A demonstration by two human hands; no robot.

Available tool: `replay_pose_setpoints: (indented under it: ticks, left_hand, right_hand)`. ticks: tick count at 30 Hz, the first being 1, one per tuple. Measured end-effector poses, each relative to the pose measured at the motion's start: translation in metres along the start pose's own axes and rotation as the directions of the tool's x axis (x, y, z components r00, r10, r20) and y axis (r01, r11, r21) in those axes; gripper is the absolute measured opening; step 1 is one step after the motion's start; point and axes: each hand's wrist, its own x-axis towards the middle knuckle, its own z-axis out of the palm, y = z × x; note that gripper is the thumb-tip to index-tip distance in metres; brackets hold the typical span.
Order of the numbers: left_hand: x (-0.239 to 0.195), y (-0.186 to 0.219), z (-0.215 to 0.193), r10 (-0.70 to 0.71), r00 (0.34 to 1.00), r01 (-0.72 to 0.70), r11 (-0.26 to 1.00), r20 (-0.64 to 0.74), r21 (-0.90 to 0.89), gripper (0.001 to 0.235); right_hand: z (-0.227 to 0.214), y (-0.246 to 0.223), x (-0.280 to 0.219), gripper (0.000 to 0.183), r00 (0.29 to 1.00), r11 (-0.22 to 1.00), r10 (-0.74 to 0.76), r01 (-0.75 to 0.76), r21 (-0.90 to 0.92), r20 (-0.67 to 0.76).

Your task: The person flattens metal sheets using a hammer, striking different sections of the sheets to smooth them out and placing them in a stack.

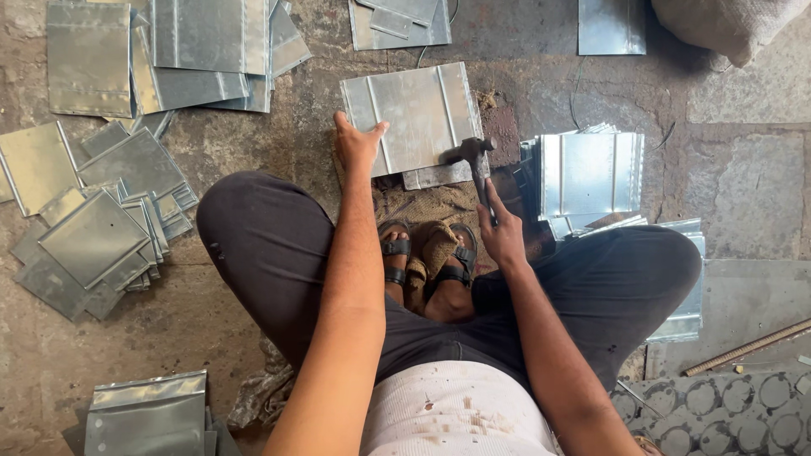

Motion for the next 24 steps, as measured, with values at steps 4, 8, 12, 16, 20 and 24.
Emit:
replay_pose_setpoints:
  ticks: [4, 8, 12, 16, 20, 24]
  left_hand:
    - [-0.001, -0.002, -0.001, -0.054, 0.998, 0.056, 0.997, 0.033, -0.048, 0.091]
    - [-0.005, -0.005, -0.004, -0.062, 0.997, 0.065, 0.995, 0.043, -0.075, 0.089]
    - [0.002, -0.004, -0.006, 0.011, 0.999, -0.016, 0.995, -0.044, -0.096, 0.092]
    - [0.004, -0.009, -0.003, -0.022, 1.000, 0.021, 0.998, -0.014, -0.059, 0.083]
    - [0.001, -0.007, -0.006, -0.047, 0.999, 0.047, 0.998, 0.002, -0.052, 0.085]
    - [-0.004, 0.004, -0.015, -0.054, 0.998, 0.053, 0.997, 0.018, 0.054, 0.087]
  right_hand:
    - [0.002, -0.004, -0.004, 0.048, 0.989, 0.985, 0.131, -0.122, -0.123, 0.068]
    - [0.017, 0.007, -0.013, 0.054, 0.886, 0.922, 0.385, -0.356, -0.152, 0.257]
    - [0.023, 0.019, -0.009, 0.065, 0.923, 0.933, 0.327, -0.350, 0.084, 0.202]
    - [0.020, 0.018, -0.010, 0.062, 0.943, 0.929, 0.320, -0.331, 0.166, 0.090]
    - [0.025, 0.030, -0.006, 0.064, 0.924, 0.913, 0.364, -0.379, 0.150, 0.122]
    - [0.030, 0.039, -0.004, 0.066, 0.921, 0.918, 0.374, -0.385, 0.094, 0.112]
